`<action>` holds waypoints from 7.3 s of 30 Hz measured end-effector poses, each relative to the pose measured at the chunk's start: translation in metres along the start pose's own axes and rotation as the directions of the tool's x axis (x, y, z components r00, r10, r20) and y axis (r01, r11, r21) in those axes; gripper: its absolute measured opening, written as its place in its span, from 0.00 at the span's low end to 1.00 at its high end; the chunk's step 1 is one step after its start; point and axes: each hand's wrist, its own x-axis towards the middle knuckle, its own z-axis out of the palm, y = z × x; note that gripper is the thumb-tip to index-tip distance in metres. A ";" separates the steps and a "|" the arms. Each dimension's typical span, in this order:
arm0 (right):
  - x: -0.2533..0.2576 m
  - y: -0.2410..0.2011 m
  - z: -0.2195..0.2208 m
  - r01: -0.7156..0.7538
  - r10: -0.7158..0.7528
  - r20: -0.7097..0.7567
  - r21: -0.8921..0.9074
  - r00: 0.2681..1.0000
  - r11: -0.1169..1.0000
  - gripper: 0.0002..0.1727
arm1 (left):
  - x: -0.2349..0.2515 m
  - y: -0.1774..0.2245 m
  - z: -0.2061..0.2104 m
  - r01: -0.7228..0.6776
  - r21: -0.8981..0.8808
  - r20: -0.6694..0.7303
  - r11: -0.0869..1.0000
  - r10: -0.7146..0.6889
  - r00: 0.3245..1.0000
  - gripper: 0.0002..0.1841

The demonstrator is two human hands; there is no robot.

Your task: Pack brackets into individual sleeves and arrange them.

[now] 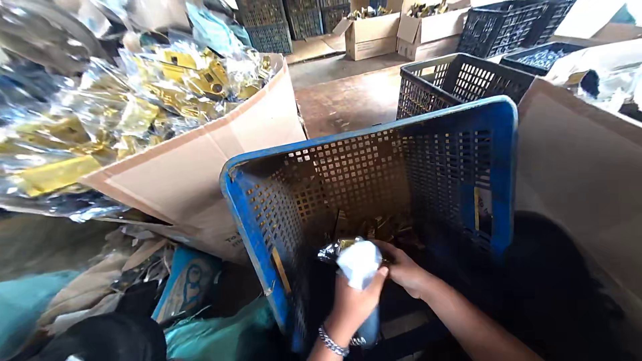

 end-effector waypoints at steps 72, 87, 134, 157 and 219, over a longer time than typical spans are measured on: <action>0.059 0.013 -0.010 0.140 -0.102 0.390 -0.072 0.915 0.988 0.20 | 0.047 -0.022 -0.028 0.509 -0.082 0.084 0.857 -0.503 0.860 0.16; 0.082 0.008 -0.042 0.194 -0.202 0.243 0.053 0.949 0.979 0.12 | 0.049 -0.022 -0.033 0.315 0.226 -0.230 0.922 -0.264 0.937 0.12; 0.029 -0.012 0.001 0.209 -0.204 0.093 -0.043 0.975 0.977 0.38 | 0.043 -0.016 -0.026 0.088 0.273 -0.246 0.958 -0.019 0.969 0.28; 0.000 -0.020 -0.024 0.208 -0.182 0.108 -0.329 0.977 0.921 0.13 | 0.013 0.000 -0.003 0.195 -0.143 0.102 0.970 -0.182 0.978 0.39; 0.019 -0.007 -0.002 -0.003 0.017 0.175 -0.082 0.984 0.997 0.40 | 0.042 -0.004 -0.024 0.384 0.202 -0.060 0.901 -0.380 0.923 0.24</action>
